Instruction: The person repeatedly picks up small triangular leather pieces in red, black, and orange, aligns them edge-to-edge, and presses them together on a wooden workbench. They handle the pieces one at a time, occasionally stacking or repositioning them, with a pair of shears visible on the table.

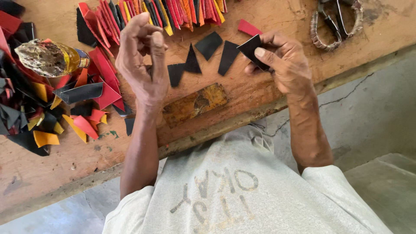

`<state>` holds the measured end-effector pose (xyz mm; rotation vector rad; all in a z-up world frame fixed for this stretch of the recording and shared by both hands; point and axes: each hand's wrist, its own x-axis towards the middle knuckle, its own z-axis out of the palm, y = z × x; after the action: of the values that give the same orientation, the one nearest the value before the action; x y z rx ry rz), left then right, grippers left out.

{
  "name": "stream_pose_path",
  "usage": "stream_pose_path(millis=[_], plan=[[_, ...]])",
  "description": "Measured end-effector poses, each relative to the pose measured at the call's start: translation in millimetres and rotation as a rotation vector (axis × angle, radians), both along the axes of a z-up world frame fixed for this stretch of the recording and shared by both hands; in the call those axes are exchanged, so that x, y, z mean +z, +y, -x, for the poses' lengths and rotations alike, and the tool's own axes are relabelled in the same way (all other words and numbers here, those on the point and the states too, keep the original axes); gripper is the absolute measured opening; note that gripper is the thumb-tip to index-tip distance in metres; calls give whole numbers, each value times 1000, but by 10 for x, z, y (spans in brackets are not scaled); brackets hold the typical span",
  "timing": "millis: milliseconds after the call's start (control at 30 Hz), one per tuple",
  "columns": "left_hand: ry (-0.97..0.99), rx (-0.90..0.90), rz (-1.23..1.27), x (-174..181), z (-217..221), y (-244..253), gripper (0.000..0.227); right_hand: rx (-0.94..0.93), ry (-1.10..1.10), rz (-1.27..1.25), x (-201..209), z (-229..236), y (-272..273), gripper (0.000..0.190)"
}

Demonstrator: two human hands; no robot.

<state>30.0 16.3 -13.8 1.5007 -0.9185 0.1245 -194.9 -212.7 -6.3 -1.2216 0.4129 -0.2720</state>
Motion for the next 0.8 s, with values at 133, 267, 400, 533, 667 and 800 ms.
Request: stream_pose_path(millis=[133,267,400,533,667,800], plan=[[145,-6,80,-7,65,84,21,50,-35,-39,-52,-101,117,18],[223,-11,99,14,61,85,20,59,-14,-13,-46,-139,171,26],[242,6,65,6,66,109,19,60,-29,-23,-49,-162,160,31],[98,44,-56,2,-37,98,20,11,-43,-92,-75,-204,156,24],[-99,-79,-329,127,-177,148,9,-36,-43,-74,-87,-193,128,22],[15,-311,-702,350,-31,218,21,-29,-84,-17,-42,-145,66,21]])
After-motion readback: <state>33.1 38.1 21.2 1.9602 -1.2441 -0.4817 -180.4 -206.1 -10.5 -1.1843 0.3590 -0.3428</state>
